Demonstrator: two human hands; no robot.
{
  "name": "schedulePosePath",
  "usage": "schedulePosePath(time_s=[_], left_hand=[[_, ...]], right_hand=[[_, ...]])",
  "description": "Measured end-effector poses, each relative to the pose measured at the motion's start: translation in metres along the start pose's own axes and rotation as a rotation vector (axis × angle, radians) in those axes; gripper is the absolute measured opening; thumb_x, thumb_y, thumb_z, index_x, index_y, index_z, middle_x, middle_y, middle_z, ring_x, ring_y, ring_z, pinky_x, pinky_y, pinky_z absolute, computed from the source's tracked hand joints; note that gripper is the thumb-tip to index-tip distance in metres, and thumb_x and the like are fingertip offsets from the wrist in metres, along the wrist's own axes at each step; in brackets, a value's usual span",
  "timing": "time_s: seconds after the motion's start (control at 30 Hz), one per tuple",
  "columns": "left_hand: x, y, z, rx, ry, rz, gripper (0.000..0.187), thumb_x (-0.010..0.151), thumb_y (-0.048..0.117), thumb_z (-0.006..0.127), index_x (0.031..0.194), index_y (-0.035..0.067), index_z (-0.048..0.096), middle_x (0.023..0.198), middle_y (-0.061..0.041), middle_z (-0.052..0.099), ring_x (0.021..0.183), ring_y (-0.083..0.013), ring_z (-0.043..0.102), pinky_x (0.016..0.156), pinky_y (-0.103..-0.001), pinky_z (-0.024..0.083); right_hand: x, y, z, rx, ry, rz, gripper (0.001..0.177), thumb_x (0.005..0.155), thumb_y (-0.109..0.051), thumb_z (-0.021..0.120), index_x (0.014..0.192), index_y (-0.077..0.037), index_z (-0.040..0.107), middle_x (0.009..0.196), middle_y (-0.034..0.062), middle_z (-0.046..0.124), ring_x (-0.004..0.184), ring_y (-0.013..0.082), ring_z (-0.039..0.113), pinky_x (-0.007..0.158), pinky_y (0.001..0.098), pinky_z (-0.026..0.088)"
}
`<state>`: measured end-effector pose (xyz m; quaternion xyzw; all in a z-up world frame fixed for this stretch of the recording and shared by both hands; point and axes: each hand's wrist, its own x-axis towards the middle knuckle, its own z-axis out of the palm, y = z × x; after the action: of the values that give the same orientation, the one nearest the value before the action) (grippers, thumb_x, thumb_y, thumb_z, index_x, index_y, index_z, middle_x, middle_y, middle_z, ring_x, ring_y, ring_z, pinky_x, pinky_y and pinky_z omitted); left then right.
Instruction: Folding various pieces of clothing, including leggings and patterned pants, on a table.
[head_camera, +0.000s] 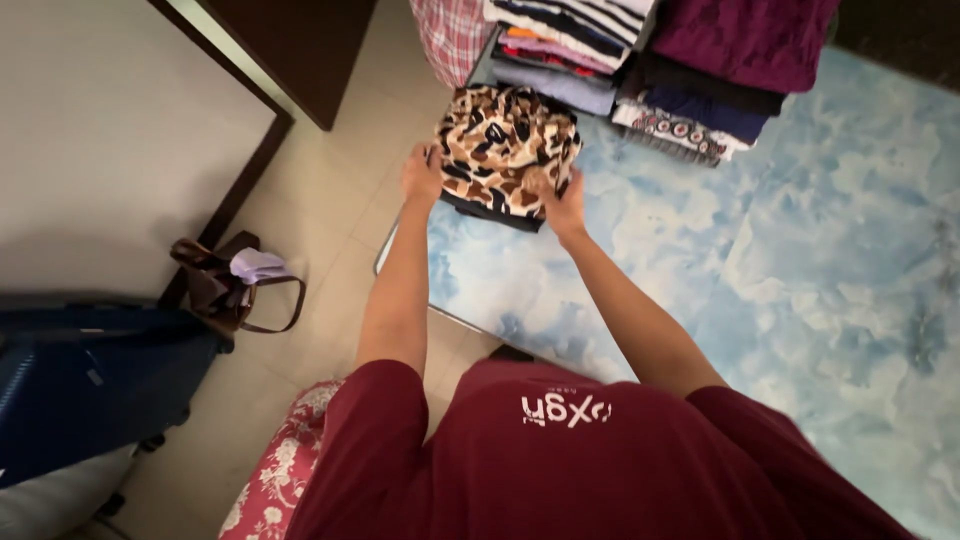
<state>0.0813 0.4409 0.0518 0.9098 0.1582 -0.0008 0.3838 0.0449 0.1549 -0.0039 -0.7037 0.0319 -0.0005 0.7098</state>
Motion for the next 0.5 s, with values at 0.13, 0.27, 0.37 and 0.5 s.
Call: schedulePosePath(time_s=[0.13,0.27,0.37,0.5], left_hand=[[-0.012,0.023,-0.009,0.021,0.138,-0.046,0.030,0.105,0.040,0.058,0.127,0.020,0.058,0.127,-0.008,0.068,0.122,-0.0352,0.060,0.103,-0.053,0.044],[-0.030,0.024,0.012,0.159,0.395,0.171,0.055,0.093,0.014,0.056,0.146,0.025,0.052,0.150,-0.006,0.052,0.139,-0.0310,0.044,0.116,-0.055,0.033],[-0.063,0.072,0.001,0.410,0.187,0.599,0.056,0.101,0.020,0.055,0.156,0.025,0.046,0.165,-0.001,0.041,0.154,-0.0286,0.033,0.128,-0.057,0.022],[-0.070,0.091,0.028,0.383,0.132,0.894,0.051,0.109,0.036,0.052,0.158,0.028,0.043,0.168,-0.002,0.031,0.157,-0.0300,0.019,0.124,-0.066,0.011]], right_hand=[[-0.001,-0.003,0.006,-0.342,0.211,-0.195,0.069,0.098,-0.022,0.071,0.150,-0.001,0.030,0.134,0.0228,0.055,0.120,0.0314,0.058,0.102,0.0422,0.049],[-0.049,-0.051,0.025,-0.880,0.211,-0.188,0.074,0.103,-0.027,0.068,0.159,-0.006,0.024,0.158,0.0321,0.028,0.135,0.0411,0.036,0.115,0.0539,0.034],[-0.061,-0.077,0.040,-1.126,0.009,-0.327,0.070,0.107,-0.037,0.058,0.164,-0.014,0.026,0.168,0.0200,0.022,0.148,0.0353,0.027,0.121,0.0614,0.026],[-0.070,-0.102,0.032,-1.179,-0.202,-0.232,0.071,0.102,-0.047,0.052,0.161,-0.016,0.026,0.167,0.0122,0.019,0.154,0.0329,0.018,0.115,0.0682,0.019]])
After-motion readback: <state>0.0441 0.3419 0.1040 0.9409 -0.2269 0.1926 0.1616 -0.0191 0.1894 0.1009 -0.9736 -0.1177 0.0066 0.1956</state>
